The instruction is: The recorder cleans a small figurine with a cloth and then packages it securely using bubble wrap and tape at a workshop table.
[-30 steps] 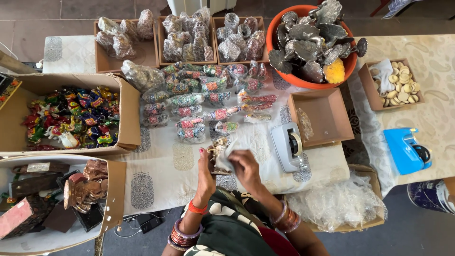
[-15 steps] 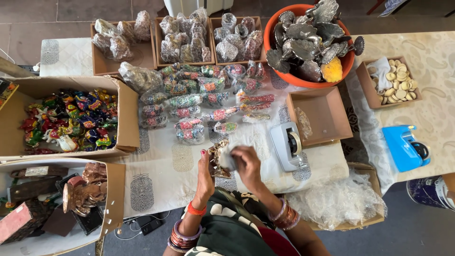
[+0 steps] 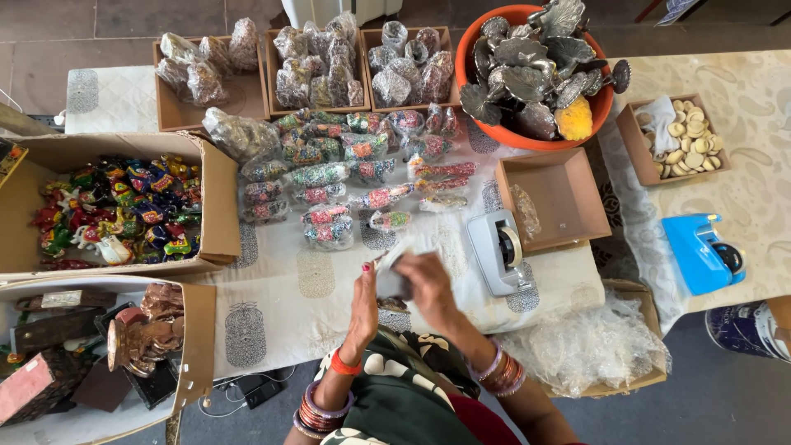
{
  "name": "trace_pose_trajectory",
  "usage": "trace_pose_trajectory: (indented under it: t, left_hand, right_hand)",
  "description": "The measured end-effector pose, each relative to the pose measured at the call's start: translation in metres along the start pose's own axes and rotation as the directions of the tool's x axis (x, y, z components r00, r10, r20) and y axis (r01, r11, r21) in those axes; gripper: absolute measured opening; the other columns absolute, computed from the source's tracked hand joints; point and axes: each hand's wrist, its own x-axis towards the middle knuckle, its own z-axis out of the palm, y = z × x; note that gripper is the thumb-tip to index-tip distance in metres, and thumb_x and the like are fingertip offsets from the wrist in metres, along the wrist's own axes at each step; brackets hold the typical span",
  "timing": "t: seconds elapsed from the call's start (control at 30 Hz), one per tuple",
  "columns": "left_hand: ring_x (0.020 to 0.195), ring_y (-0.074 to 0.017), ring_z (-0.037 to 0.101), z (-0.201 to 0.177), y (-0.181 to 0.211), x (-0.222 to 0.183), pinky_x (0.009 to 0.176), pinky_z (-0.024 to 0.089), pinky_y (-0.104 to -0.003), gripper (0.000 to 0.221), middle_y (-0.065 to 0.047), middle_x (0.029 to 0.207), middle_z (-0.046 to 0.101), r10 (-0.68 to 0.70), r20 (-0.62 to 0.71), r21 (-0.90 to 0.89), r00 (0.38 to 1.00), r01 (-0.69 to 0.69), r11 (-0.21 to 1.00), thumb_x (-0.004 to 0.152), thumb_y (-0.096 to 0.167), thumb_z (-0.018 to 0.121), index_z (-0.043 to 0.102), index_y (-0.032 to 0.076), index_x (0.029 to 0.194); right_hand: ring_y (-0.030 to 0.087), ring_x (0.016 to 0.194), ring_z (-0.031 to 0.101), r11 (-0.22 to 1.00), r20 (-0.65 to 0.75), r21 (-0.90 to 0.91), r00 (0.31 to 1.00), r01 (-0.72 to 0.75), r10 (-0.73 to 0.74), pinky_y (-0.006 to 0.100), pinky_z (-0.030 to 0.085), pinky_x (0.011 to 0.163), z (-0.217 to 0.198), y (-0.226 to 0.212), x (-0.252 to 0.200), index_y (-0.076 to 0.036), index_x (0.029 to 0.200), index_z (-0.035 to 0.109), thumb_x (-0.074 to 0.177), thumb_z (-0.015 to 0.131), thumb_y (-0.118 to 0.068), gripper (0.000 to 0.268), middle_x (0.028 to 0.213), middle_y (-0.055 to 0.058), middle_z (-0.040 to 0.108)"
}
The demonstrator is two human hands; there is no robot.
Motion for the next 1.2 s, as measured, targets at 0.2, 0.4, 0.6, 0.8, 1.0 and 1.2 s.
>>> trace_pose_trajectory:
  t: [0.2, 0.4, 0.6, 0.8, 1.0, 1.2]
  left_hand:
    - [0.102, -0.0259, 0.055, -0.004, 0.007, 0.001, 0.094, 0.045, -0.037, 0.093, -0.019, 0.115, 0.057, 0.016, 0.083, 0.021, 0.996, -0.017, 1.000, 0.099, 0.070, 0.017, 0.051, -0.005, 0.143]
    - [0.118, -0.0282, 0.053, 0.001, 0.005, 0.000, 0.107, 0.038, -0.036, 0.095, -0.020, 0.128, 0.055, -0.042, 0.098, 0.023, 0.994, 0.040, 0.999, 0.098, 0.072, 0.020, 0.045, -0.006, 0.147]
    - [0.132, -0.0306, 0.047, -0.008, 0.004, 0.006, 0.111, 0.035, -0.036, 0.097, -0.024, 0.139, 0.049, 0.044, 0.034, 0.006, 0.998, -0.044, 0.999, 0.098, 0.073, 0.017, 0.040, -0.005, 0.151]
    - [0.130, -0.0305, 0.050, 0.002, 0.018, -0.004, 0.112, 0.036, -0.037, 0.097, -0.024, 0.137, 0.053, -0.061, 0.124, 0.068, 0.990, 0.053, 0.996, 0.096, 0.074, 0.021, 0.046, -0.004, 0.148]
    - [0.136, -0.0289, 0.041, -0.008, 0.015, 0.002, 0.113, 0.030, -0.039, 0.097, -0.024, 0.145, 0.045, 0.019, 0.091, 0.029, 0.996, -0.022, 0.999, 0.098, 0.074, 0.014, 0.041, -0.001, 0.153]
    - [0.142, -0.0322, 0.041, -0.008, 0.018, 0.001, 0.117, 0.029, -0.040, 0.094, -0.024, 0.148, 0.044, 0.047, 0.119, 0.038, 0.992, -0.052, 0.998, 0.099, 0.073, 0.012, 0.041, 0.001, 0.153]
  right_hand:
    - [0.021, 0.101, 0.064, 0.994, 0.012, -0.083, 0.997, 0.073, -0.073, 0.032, 0.060, 0.085, 0.023, 0.031, -0.023, -0.008, 0.107, 0.071, 0.084, 0.078, 0.007, 0.029, 0.119, 0.006, 0.073]
    - [0.024, 0.101, 0.063, 0.994, -0.045, -0.103, 0.998, -0.040, 0.035, 0.035, 0.059, 0.085, 0.002, 0.026, 0.009, -0.006, 0.107, 0.071, 0.077, 0.078, 0.001, 0.032, 0.115, 0.008, 0.069]
    - [0.020, 0.102, 0.064, 0.994, 0.157, 0.012, 0.982, 0.108, -0.108, 0.028, 0.062, 0.090, 0.027, 0.031, -0.042, -0.012, 0.107, 0.070, 0.091, 0.070, 0.013, 0.030, 0.113, 0.001, 0.071]
    - [0.022, 0.101, 0.065, 0.986, -0.064, -0.029, 0.984, -0.166, 0.164, 0.032, 0.057, 0.085, -0.013, 0.016, 0.026, -0.006, 0.107, 0.071, 0.087, 0.076, 0.009, 0.025, 0.110, 0.007, 0.068]
    - [0.021, 0.101, 0.065, 0.995, 0.155, 0.073, 0.986, -0.065, 0.053, 0.035, 0.061, 0.086, 0.002, -0.006, -0.015, -0.011, 0.105, 0.072, 0.081, 0.075, 0.007, 0.030, 0.113, 0.004, 0.070]
    - [0.023, 0.098, 0.063, 0.997, -0.022, -0.020, 0.997, -0.078, 0.078, 0.035, 0.060, 0.082, 0.011, 0.026, -0.002, -0.009, 0.106, 0.070, 0.077, 0.082, 0.001, 0.033, 0.114, 0.006, 0.067]
